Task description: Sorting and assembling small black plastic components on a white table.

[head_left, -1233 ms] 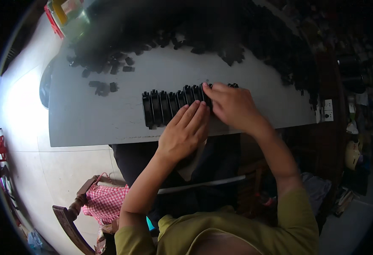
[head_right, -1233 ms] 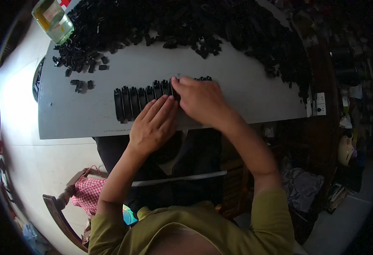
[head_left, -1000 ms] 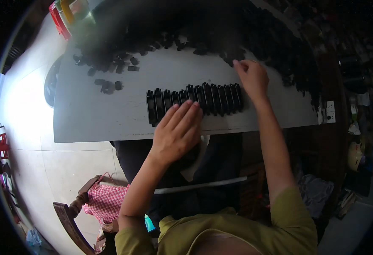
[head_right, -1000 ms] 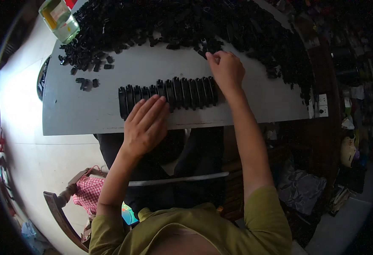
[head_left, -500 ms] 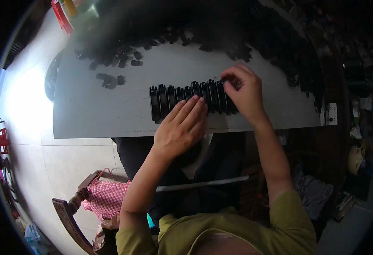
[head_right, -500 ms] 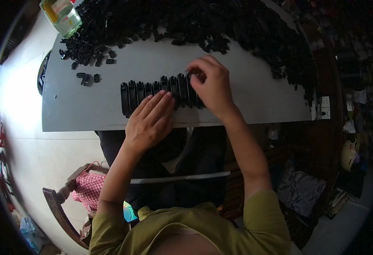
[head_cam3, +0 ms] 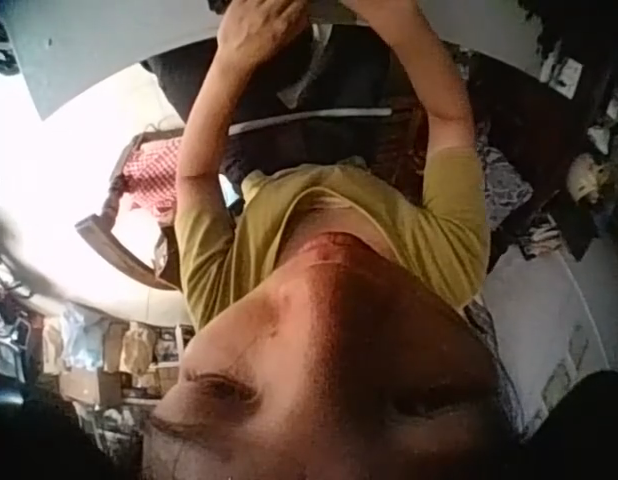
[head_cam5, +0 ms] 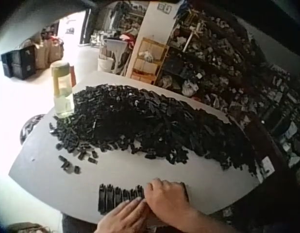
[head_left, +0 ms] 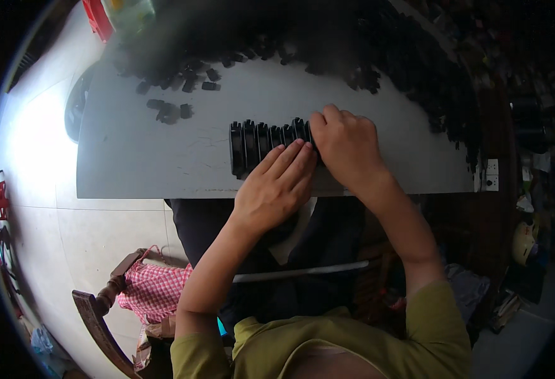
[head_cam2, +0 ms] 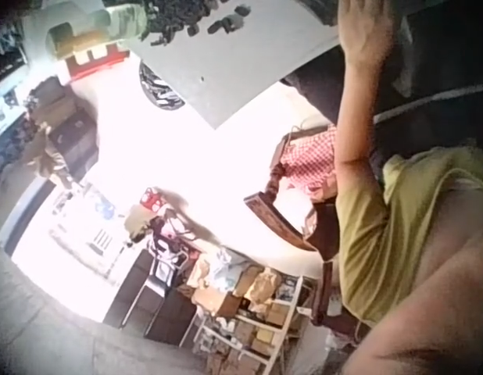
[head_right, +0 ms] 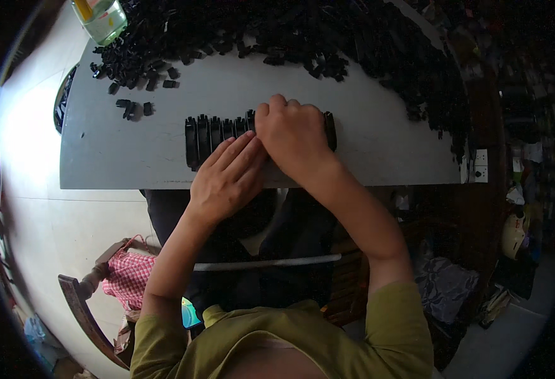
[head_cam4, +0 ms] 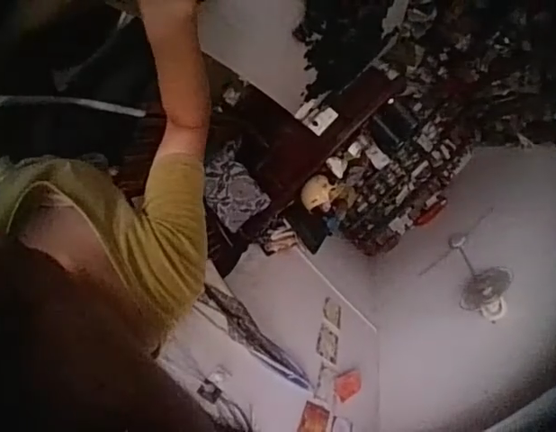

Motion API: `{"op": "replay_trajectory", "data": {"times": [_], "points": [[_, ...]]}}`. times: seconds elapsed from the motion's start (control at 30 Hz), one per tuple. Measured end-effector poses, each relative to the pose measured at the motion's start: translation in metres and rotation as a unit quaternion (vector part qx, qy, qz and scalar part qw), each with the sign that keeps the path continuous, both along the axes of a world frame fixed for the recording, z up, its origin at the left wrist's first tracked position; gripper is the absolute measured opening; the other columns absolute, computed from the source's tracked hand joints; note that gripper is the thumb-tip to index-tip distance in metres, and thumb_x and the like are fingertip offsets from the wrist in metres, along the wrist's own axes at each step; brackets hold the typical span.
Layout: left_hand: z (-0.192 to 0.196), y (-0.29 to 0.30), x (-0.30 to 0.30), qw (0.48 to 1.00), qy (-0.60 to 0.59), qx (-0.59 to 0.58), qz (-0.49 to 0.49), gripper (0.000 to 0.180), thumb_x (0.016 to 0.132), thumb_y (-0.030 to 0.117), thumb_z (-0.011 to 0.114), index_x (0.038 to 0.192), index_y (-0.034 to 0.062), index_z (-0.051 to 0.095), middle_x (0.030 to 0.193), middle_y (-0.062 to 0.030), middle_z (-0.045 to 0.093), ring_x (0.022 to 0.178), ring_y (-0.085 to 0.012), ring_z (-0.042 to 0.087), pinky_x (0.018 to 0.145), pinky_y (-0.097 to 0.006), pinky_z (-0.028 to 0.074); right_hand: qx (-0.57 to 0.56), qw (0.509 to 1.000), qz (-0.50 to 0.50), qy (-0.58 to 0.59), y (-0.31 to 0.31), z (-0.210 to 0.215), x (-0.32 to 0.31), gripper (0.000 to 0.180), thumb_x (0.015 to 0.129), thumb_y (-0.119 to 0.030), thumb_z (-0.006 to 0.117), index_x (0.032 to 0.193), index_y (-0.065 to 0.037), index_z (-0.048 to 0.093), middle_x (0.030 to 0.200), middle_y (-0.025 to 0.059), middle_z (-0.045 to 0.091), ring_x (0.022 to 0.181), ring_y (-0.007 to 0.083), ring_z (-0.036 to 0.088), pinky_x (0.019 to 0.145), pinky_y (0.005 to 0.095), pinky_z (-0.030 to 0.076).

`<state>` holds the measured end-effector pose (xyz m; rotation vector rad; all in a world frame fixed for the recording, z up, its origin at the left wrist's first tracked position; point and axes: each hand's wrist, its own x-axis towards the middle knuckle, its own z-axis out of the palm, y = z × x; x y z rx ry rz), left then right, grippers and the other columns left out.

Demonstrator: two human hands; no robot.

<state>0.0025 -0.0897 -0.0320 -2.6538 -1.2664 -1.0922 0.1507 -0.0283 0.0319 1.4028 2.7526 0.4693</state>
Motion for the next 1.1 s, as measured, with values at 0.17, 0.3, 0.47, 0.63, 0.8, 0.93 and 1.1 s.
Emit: {"op": "replay_trajectory", "data": {"times": [0.17,0.3,0.47,0.63,0.8,0.93,1.1], "points": [[-0.002,0.0,-0.001,0.999,-0.012,-0.022,-0.025,0.036,0.081,0.014,0.06,0.113,-0.0013,0.063,0.125,-0.0148,0.057,0.121,-0.0275,0.053,0.102,-0.04,0.043,-0.019,1.0,0.007,-0.01,0.0,-0.003,-0.009,0.007,0.075,-0.009,0.061,0.077,-0.005,0.055,0.078,0.0099,0.057,0.074,0.0258,0.064,0.062,0.0367,0.052],[-0.004,0.0,-0.001,1.0,-0.013,-0.022,-0.015,0.035,0.082,0.014,0.06,0.113,-0.0015,0.063,0.125,-0.0148,0.057,0.121,-0.0276,0.053,0.102,-0.04,0.043,-0.062,0.995,0.02,0.073,0.001,0.001,-0.004,0.007,0.076,-0.008,0.064,0.08,-0.002,0.062,0.08,0.011,0.059,0.074,0.026,0.065,0.063,0.0367,0.055],[-0.003,-0.001,-0.002,1.0,-0.009,-0.01,-0.009,0.035,0.081,0.014,0.059,0.111,-0.0021,0.063,0.124,-0.0144,0.057,0.12,-0.0274,0.054,0.102,-0.04,0.043,-0.171,0.971,-0.033,0.165,-0.002,0.013,0.001,0.006,0.08,-0.005,0.061,0.082,0.0,0.062,0.085,0.0119,0.059,0.077,0.0312,0.063,0.068,0.0401,0.051],[-0.002,0.0,0.001,1.0,-0.017,-0.002,-0.006,0.037,0.08,0.013,0.059,0.113,-0.0029,0.063,0.123,-0.0139,0.058,0.119,-0.0263,0.054,0.101,-0.039,0.043,-0.202,0.956,-0.06,0.206,-0.007,0.014,0.009,0.009,0.082,-0.007,0.059,0.079,0.001,0.061,0.084,0.0112,0.059,0.077,0.0316,0.062,0.068,0.0416,0.049],[-0.003,0.003,0.004,1.0,-0.022,0.008,0.001,0.037,0.077,0.012,0.06,0.112,-0.0017,0.062,0.121,-0.0127,0.059,0.118,-0.0265,0.055,0.101,-0.038,0.044,-0.221,0.968,-0.049,0.104,0.005,0.015,0.007,0.012,0.083,-0.011,0.059,0.088,-0.004,0.067,0.087,0.0101,0.06,0.081,0.0303,0.062,0.07,0.0418,0.048],[-0.003,0.001,0.001,1.0,-0.026,0.009,0.001,0.039,0.075,0.011,0.062,0.112,-0.0004,0.063,0.123,-0.0128,0.058,0.119,-0.0269,0.054,0.102,-0.038,0.043,-0.235,0.962,-0.038,0.133,0.006,0.015,0.008,0.014,0.082,-0.012,0.059,0.09,-0.003,0.068,0.092,0.0107,0.061,0.086,0.0303,0.061,0.074,0.0404,0.049],[0.008,-0.005,-0.017,0.999,0.009,0.012,0.03,0.04,0.08,0.017,0.064,0.118,0.003,0.062,0.128,-0.0132,0.057,0.124,-0.0278,0.05,0.108,-0.045,0.035,-0.242,0.838,-0.222,0.437,0.05,0.011,0.071,0.022,0.089,-0.015,0.059,0.106,-0.004,0.067,0.09,0.0059,0.064,0.069,0.0145,0.059,0.063,0.0264,0.049]]}}
